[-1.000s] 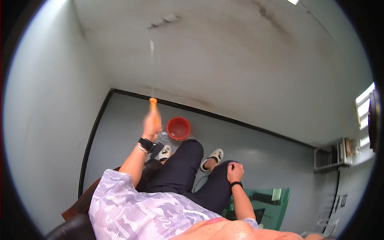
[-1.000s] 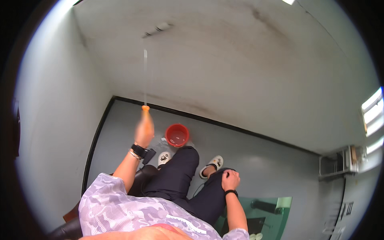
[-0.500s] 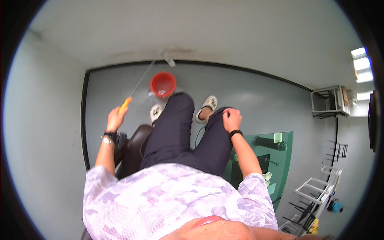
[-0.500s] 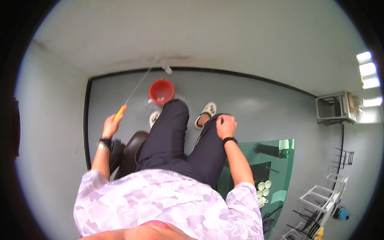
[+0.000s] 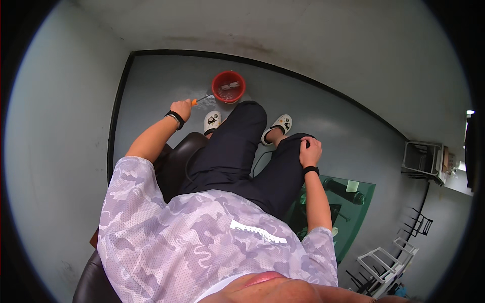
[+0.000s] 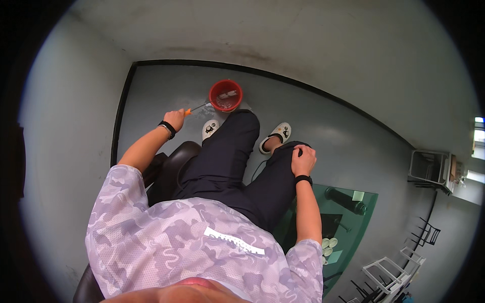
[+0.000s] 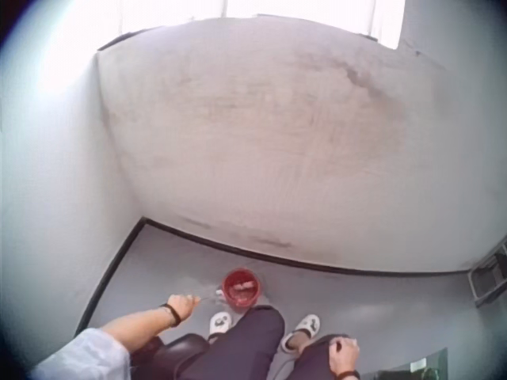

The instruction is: The recorder uses a small paint roller to apply white paint to a section of a wall while sitting in a large armchair.

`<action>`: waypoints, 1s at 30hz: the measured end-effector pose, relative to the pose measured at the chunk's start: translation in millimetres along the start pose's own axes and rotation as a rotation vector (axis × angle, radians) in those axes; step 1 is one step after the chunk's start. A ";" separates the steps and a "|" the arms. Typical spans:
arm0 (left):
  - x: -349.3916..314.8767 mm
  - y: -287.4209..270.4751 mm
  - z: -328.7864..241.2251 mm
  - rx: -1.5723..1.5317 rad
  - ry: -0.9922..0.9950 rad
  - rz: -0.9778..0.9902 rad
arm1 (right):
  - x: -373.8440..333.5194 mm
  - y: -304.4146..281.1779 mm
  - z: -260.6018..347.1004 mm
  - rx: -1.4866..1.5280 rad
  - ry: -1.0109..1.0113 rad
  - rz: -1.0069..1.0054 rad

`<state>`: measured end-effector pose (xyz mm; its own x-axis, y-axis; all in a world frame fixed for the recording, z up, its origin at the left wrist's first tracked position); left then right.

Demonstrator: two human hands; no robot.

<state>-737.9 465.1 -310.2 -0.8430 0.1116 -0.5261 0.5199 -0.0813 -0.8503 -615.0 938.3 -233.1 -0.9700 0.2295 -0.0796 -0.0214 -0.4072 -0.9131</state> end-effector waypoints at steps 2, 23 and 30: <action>2.0 -1.2 -6.5 -0.040 0.026 0.024 | 1.5 -1.4 1.5 0.002 -0.003 -0.018; -176.1 -71.0 31.8 -1.965 0.217 0.226 | -1.5 -4.2 2.0 -0.008 -0.032 -0.033; -100.4 -192.0 12.5 -2.064 0.497 -0.310 | -4.0 -2.5 7.4 -0.020 -0.012 -0.024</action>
<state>-754.8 457.1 -94.1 -0.9907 0.1166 -0.0696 0.0665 0.8635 0.5000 -612.9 931.8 -227.5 -0.9723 0.2278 -0.0532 -0.0395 -0.3841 -0.9224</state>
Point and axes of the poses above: each hand's wrist, its own x-axis towards the middle knuckle, its own y-axis out of the palm, z = x × y, the point moved 3 cm from there along x, towards the middle knuckle, and after that the axes turned 10 degrees about z, right-handed, at the moved point
